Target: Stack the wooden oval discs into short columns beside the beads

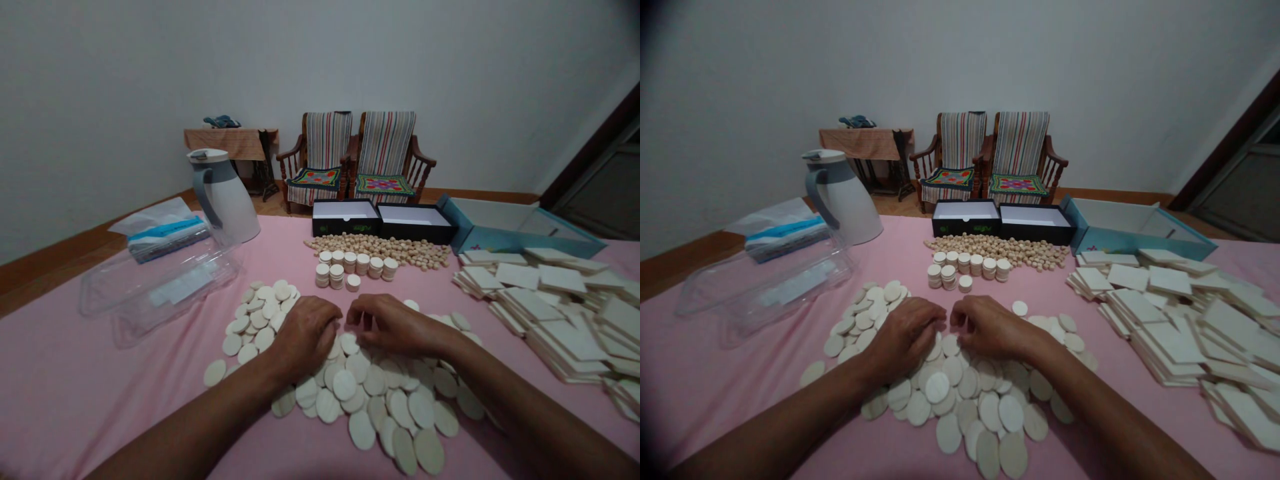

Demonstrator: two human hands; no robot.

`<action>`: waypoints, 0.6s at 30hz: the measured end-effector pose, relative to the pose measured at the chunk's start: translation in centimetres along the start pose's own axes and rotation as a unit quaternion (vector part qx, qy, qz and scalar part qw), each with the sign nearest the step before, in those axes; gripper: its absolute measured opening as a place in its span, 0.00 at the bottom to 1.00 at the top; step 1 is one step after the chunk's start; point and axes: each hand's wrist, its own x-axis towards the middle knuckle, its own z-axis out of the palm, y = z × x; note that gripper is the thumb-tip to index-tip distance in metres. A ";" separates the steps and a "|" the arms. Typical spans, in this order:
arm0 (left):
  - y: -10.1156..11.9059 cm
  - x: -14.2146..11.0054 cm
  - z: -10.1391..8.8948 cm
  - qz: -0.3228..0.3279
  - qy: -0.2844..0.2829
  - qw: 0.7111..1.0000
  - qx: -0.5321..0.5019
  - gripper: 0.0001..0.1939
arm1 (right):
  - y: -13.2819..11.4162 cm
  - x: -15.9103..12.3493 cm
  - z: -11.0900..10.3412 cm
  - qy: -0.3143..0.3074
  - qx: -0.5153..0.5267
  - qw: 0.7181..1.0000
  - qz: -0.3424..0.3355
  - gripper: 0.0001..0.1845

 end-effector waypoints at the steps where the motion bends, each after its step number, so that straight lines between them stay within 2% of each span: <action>1: -0.1 0.0 0.0 -0.007 0.017 1.000 -0.001 0.11 | -0.2 -0.4 0.2 -0.014 0.016 1.000 -0.013 0.14; 4: -0.1 -0.1 -0.1 -0.020 0.041 0.999 0.002 0.10 | -0.6 -0.9 0.9 -0.027 0.007 0.999 -0.043 0.20; 7: -0.1 0.0 -0.1 -0.024 0.031 0.999 0.009 0.10 | -0.5 -0.7 1.4 -0.034 -0.015 0.996 -0.081 0.22; 9: -0.2 0.0 -0.1 -0.025 0.020 0.999 0.013 0.10 | -0.1 -0.5 1.6 -0.021 -0.030 0.996 -0.082 0.21; 11: -0.2 0.0 0.0 -0.028 0.009 0.999 0.019 0.10 | 0.6 -0.3 1.6 0.009 -0.053 0.998 -0.044 0.19; 14: -0.3 0.0 0.0 -0.033 -0.017 0.999 0.027 0.10 | 1.9 0.1 1.5 0.069 -0.101 0.991 0.048 0.13; 16: -0.2 0.1 0.0 -0.035 -0.040 0.998 0.030 0.10 | 2.5 0.2 1.3 0.084 -0.117 0.985 0.091 0.13; 18: -0.2 0.1 -0.1 -0.038 -0.057 0.997 0.033 0.10 | 2.9 0.3 0.9 0.081 -0.117 0.984 0.104 0.14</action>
